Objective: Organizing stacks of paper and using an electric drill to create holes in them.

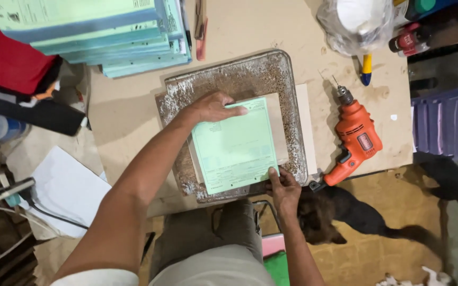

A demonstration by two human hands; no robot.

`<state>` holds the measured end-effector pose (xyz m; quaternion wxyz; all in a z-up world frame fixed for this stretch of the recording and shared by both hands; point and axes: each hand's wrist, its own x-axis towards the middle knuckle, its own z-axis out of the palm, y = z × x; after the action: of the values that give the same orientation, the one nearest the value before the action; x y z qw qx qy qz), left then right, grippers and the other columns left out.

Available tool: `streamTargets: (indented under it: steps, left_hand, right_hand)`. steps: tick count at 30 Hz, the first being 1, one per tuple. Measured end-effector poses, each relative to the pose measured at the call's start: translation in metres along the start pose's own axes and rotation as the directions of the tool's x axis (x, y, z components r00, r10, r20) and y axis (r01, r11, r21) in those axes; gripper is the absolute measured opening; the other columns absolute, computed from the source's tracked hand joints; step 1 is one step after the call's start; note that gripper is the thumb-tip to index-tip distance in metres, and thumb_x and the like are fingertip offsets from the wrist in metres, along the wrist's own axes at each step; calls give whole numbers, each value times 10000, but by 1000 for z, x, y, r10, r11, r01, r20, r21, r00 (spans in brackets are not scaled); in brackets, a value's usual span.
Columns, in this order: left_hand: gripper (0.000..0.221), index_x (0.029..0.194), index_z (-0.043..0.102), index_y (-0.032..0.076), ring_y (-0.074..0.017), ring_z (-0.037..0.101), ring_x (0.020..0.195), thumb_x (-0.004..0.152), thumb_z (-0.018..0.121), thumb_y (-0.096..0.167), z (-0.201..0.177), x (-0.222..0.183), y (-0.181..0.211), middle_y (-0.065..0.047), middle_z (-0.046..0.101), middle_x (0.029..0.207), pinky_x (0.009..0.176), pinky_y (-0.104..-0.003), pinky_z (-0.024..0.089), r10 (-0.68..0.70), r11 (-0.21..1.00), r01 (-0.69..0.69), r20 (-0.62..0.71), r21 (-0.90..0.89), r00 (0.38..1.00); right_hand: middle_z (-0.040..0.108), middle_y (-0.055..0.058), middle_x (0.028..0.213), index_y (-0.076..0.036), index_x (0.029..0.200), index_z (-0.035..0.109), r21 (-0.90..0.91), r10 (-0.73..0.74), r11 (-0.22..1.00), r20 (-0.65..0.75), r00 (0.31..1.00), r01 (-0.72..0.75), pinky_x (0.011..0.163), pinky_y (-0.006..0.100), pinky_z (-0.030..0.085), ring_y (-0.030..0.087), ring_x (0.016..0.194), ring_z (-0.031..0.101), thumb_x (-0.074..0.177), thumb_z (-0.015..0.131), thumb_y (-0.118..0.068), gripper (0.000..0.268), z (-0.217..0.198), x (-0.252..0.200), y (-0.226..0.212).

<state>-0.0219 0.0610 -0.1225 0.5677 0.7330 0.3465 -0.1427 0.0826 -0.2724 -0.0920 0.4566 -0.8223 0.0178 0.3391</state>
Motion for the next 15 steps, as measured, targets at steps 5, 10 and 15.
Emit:
streamTargets:
  steps: [5,10,15]
  left_hand:
    - [689,1094,763,114,-303,721,995,901,602,756,-3,-14,17,-135,758,1058,903,-429,567,-52,999,52,-18,-11,998]
    - [447,950,767,119,-359,721,919,1035,562,507,-30,-67,45,-140,764,937,832,-489,566,312,938,-186,-481,292,819]
    - [659,1431,555,119,-381,639,1176,854,732,385,10,-140,25,-148,676,1319,932,-500,507,-3,990,93,-659,102,752]
  right_hand:
    - [657,100,756,-64,1116,766,6,-13,1000,1,1000,13,464,326,615,221,587,687,884,834,-291,332,1,7,15]
    - [632,90,794,-82,1138,760,5,15,1000,27,1000,-15,459,313,578,222,615,680,868,853,-336,382,-7,17,21]
    - [626,3,678,-105,1008,764,-3,-68,998,105,992,69,505,277,488,76,601,532,893,770,-294,221,-9,10,8]
